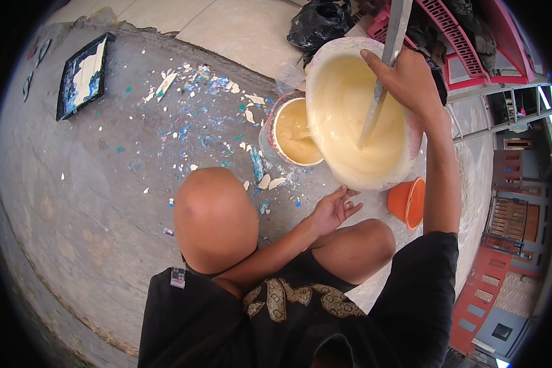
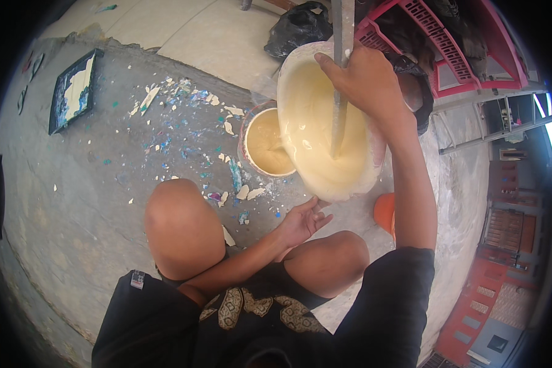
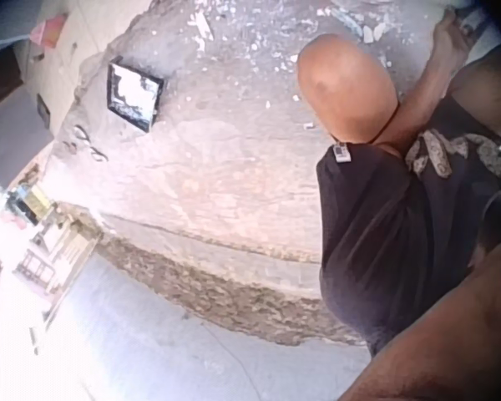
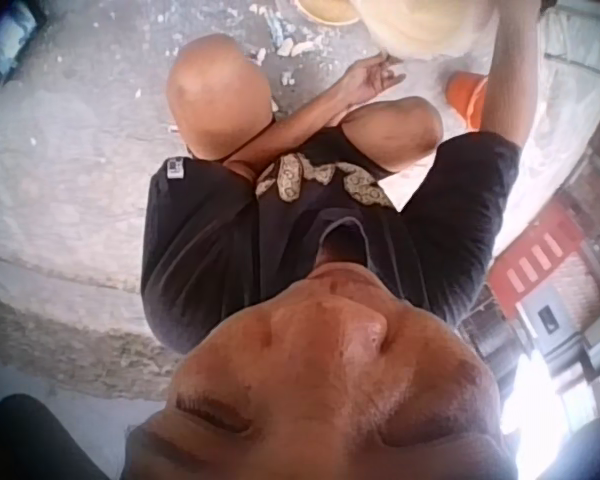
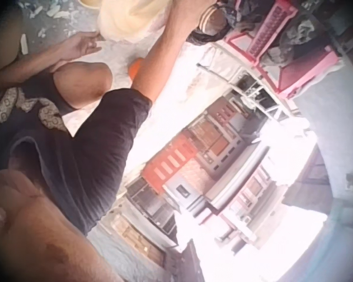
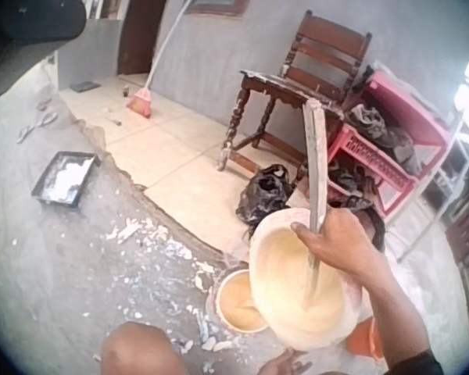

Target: The person squats on a concrete floor and uses a metal tool to stir a yellowish liquid in a white bucket. They then pour the liquid into a smaller bucket and continue stirring. Finally, the person stands up and moves a metal ladder.

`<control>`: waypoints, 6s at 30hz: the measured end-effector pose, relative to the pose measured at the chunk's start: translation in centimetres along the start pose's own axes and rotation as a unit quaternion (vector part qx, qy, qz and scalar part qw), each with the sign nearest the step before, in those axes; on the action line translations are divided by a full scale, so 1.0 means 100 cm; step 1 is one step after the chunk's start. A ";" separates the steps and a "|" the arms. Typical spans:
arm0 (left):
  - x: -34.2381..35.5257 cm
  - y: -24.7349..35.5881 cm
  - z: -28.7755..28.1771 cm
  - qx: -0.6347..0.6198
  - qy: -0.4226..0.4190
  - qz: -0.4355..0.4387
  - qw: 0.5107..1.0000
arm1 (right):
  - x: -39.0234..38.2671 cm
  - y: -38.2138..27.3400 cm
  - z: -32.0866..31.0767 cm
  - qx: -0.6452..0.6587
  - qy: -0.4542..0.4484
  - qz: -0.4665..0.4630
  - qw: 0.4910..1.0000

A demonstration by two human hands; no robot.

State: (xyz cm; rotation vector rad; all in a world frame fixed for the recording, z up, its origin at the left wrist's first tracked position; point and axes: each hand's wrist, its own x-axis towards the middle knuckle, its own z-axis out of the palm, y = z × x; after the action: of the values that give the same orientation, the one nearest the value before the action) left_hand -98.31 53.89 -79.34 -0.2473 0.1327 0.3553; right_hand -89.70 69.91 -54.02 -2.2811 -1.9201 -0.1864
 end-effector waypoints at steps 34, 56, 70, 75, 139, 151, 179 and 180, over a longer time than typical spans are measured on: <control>-0.001 -0.002 -0.002 -0.061 0.031 -0.022 0.997 | -0.003 -0.043 0.025 -0.067 0.009 -0.036 0.997; -0.001 0.007 0.011 -0.031 0.051 0.061 0.996 | -0.022 0.097 0.029 0.222 0.023 0.097 0.970; 0.004 0.022 0.005 0.057 0.110 0.152 0.981 | -0.125 0.142 0.023 0.095 0.139 0.128 0.977; 0.004 0.022 0.012 0.064 0.118 0.156 0.979 | -0.148 0.128 0.015 0.315 0.041 0.204 0.926; 0.005 0.016 0.013 0.180 0.160 0.173 0.955 | -0.191 0.168 0.038 0.231 0.040 0.116 0.965; 0.007 0.016 0.009 0.182 0.160 0.183 0.953 | -0.190 0.170 0.044 0.300 0.031 0.157 0.940; 0.007 0.024 0.012 0.150 0.117 0.155 0.969 | -0.213 0.115 -0.041 0.031 0.170 -0.004 0.985; 0.007 0.024 0.013 0.154 0.115 0.157 0.969 | -0.213 0.111 -0.039 0.025 0.165 -0.008 0.986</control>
State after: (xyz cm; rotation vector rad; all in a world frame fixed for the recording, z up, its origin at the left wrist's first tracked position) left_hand -98.44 56.63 -78.77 0.0432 0.4545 0.6137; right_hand -82.35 46.67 -54.70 -2.0499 -1.7516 -0.4785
